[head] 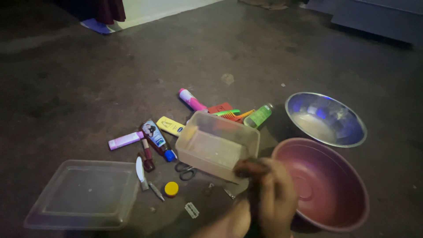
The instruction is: The person sits on the floor and cleans various items using a cloth. They wipe a metal bowl, a plastic container, and a small green object, then place them into a pink basin.
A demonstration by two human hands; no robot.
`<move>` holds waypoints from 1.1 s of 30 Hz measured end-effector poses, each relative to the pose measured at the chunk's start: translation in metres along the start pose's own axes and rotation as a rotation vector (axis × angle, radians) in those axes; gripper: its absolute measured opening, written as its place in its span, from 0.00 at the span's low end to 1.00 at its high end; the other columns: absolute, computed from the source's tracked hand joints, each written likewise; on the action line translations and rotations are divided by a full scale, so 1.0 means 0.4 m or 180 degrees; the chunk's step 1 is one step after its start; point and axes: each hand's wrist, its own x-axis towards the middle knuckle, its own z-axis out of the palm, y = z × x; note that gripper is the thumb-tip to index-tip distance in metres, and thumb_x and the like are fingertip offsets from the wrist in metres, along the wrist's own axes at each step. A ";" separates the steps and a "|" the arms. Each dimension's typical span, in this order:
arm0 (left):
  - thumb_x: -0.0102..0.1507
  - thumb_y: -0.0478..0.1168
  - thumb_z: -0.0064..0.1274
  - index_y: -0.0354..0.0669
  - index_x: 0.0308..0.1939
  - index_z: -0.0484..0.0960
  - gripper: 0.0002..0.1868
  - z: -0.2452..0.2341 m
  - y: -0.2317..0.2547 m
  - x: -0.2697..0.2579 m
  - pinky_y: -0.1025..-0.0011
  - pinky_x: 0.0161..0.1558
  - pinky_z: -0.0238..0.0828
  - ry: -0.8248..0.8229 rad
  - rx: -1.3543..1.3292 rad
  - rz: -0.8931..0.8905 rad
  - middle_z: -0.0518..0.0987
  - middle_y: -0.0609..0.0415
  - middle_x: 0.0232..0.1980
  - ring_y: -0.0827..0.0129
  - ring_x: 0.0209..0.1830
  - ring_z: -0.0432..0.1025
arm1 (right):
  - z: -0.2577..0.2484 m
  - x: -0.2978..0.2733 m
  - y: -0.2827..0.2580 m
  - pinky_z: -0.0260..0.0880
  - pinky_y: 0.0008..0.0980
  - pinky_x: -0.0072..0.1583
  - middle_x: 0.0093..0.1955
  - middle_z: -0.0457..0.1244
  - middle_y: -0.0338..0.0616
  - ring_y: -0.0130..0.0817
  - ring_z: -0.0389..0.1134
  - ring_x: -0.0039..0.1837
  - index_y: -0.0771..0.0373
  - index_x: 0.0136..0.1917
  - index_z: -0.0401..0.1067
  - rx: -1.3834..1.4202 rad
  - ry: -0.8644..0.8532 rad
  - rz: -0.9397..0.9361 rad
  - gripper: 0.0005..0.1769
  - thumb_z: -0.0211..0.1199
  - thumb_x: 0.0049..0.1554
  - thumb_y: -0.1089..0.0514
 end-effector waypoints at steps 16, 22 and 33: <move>0.72 0.52 0.32 0.37 0.69 0.67 0.28 -0.057 -0.033 0.068 0.69 0.66 0.63 -0.0385 -0.0156 0.0268 0.73 0.50 0.66 0.67 0.67 0.67 | 0.044 0.010 -0.058 0.66 0.39 0.72 0.67 0.65 0.55 0.45 0.67 0.71 0.68 0.63 0.70 -0.0173 -0.0145 -0.0375 0.18 0.47 0.66 0.59; 0.69 0.48 0.41 0.42 0.65 0.71 0.23 -0.102 -0.012 0.000 0.69 0.61 0.68 0.0040 -0.1285 0.0391 0.75 0.52 0.60 0.69 0.61 0.71 | 0.056 0.020 -0.101 0.53 0.45 0.80 0.76 0.60 0.56 0.53 0.59 0.81 0.68 0.71 0.68 -0.0668 -0.0730 -0.0575 0.25 0.46 0.64 0.61; 0.68 0.66 0.28 0.48 0.66 0.74 0.36 -0.010 0.132 0.007 0.69 0.59 0.68 0.0845 -0.1367 -0.0421 0.78 0.55 0.60 0.70 0.59 0.72 | 0.039 0.082 -0.030 0.57 0.39 0.75 0.73 0.62 0.51 0.46 0.61 0.75 0.68 0.72 0.65 0.0333 -0.0221 0.0870 0.24 0.47 0.63 0.68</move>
